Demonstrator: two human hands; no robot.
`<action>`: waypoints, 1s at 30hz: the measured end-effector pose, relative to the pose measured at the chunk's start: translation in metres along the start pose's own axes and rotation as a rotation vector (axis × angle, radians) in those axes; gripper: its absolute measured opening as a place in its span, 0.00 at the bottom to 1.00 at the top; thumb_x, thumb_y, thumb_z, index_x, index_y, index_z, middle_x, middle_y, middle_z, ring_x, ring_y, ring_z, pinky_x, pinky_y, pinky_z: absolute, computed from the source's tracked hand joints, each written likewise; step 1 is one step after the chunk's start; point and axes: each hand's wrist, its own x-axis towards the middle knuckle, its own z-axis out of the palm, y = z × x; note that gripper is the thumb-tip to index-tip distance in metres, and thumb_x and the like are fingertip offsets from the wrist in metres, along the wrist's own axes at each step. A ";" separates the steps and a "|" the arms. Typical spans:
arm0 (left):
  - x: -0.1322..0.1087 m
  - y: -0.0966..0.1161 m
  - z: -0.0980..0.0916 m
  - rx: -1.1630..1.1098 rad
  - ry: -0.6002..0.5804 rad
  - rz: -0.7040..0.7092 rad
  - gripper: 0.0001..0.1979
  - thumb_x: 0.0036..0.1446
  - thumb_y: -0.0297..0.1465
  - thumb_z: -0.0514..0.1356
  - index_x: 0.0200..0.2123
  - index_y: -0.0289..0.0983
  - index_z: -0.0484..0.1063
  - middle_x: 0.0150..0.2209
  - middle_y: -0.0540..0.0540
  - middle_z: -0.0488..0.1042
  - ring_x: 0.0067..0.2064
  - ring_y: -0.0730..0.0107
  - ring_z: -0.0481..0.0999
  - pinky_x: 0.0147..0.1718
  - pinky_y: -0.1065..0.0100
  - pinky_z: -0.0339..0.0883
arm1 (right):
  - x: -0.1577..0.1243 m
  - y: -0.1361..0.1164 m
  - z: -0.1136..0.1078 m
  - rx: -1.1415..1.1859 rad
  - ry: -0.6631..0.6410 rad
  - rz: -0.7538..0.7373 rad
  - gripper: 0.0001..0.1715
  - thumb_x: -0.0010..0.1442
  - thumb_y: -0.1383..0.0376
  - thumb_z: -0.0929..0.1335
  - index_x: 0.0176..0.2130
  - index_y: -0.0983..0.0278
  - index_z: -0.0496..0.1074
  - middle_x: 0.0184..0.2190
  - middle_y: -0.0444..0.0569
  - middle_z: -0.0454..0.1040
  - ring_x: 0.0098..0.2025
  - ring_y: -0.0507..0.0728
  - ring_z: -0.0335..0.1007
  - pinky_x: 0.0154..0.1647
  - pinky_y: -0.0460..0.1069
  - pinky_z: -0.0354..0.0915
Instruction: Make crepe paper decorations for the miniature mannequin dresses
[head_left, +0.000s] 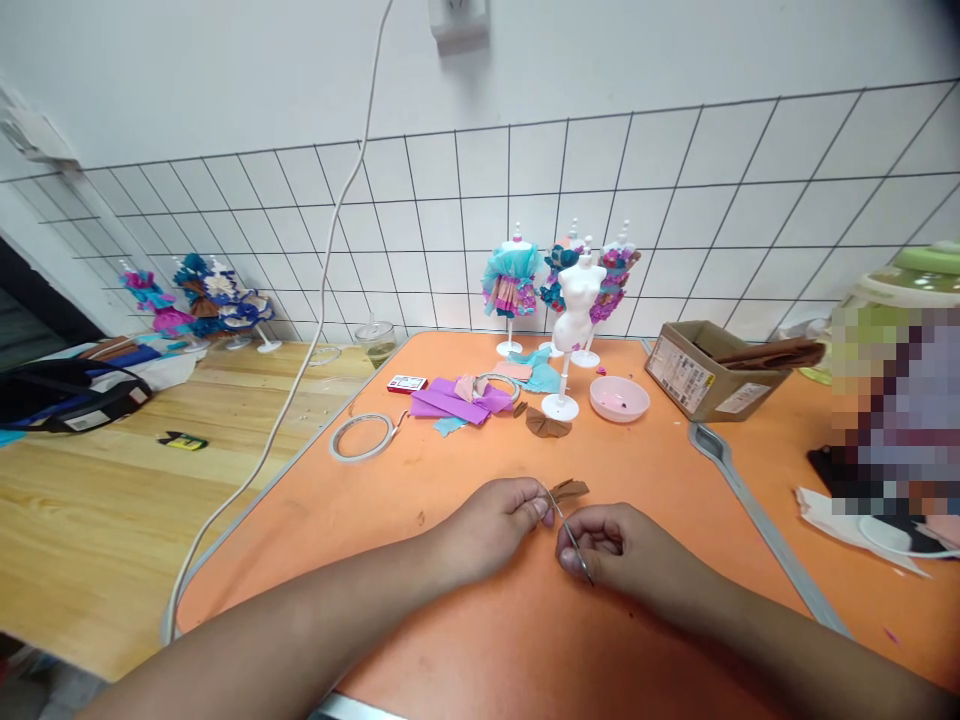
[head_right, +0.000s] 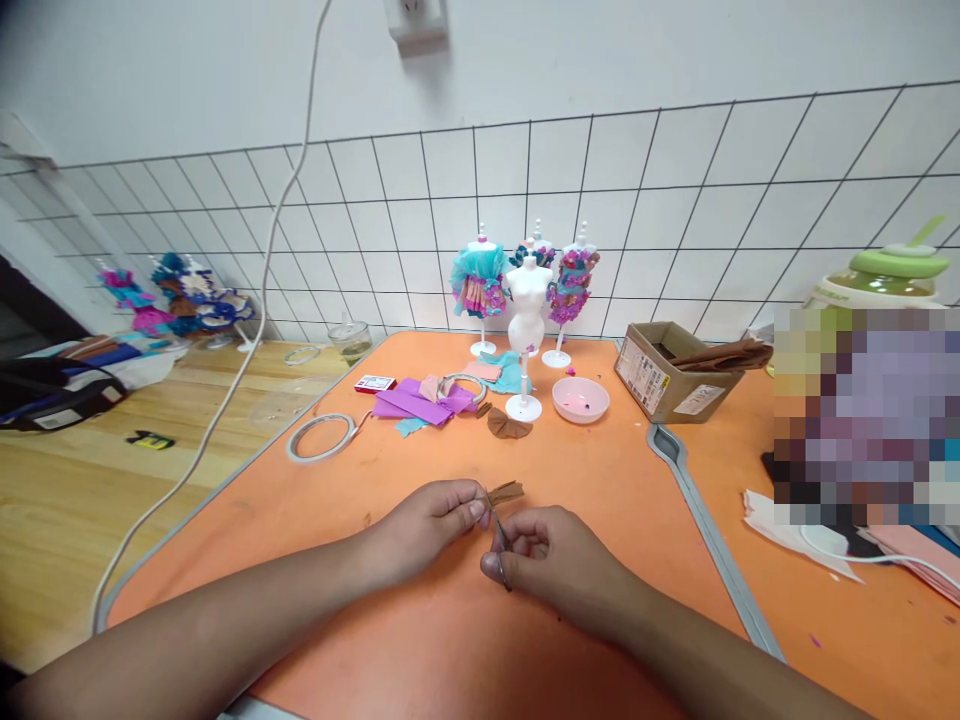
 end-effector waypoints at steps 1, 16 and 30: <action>0.000 0.000 0.000 0.009 -0.001 -0.002 0.08 0.57 0.30 0.51 0.29 0.35 0.67 0.28 0.52 0.66 0.33 0.71 0.65 0.37 0.69 0.59 | 0.000 0.000 0.000 0.003 0.000 0.011 0.16 0.56 0.55 0.69 0.27 0.66 0.70 0.19 0.39 0.59 0.22 0.47 0.51 0.21 0.44 0.45; 0.001 -0.002 -0.002 0.080 0.009 -0.002 0.12 0.61 0.32 0.50 0.32 0.35 0.71 0.33 0.47 0.73 0.39 0.66 0.71 0.42 0.66 0.61 | 0.001 0.005 -0.004 0.052 -0.030 0.066 0.13 0.55 0.58 0.69 0.30 0.67 0.73 0.19 0.41 0.63 0.22 0.48 0.53 0.22 0.44 0.47; -0.001 0.006 -0.006 -0.108 -0.019 -0.058 0.13 0.58 0.38 0.54 0.30 0.34 0.71 0.20 0.55 0.61 0.23 0.76 0.57 0.26 0.72 0.51 | 0.001 0.001 -0.012 0.118 -0.102 -0.052 0.19 0.54 0.52 0.70 0.33 0.67 0.72 0.24 0.41 0.61 0.28 0.49 0.53 0.27 0.45 0.50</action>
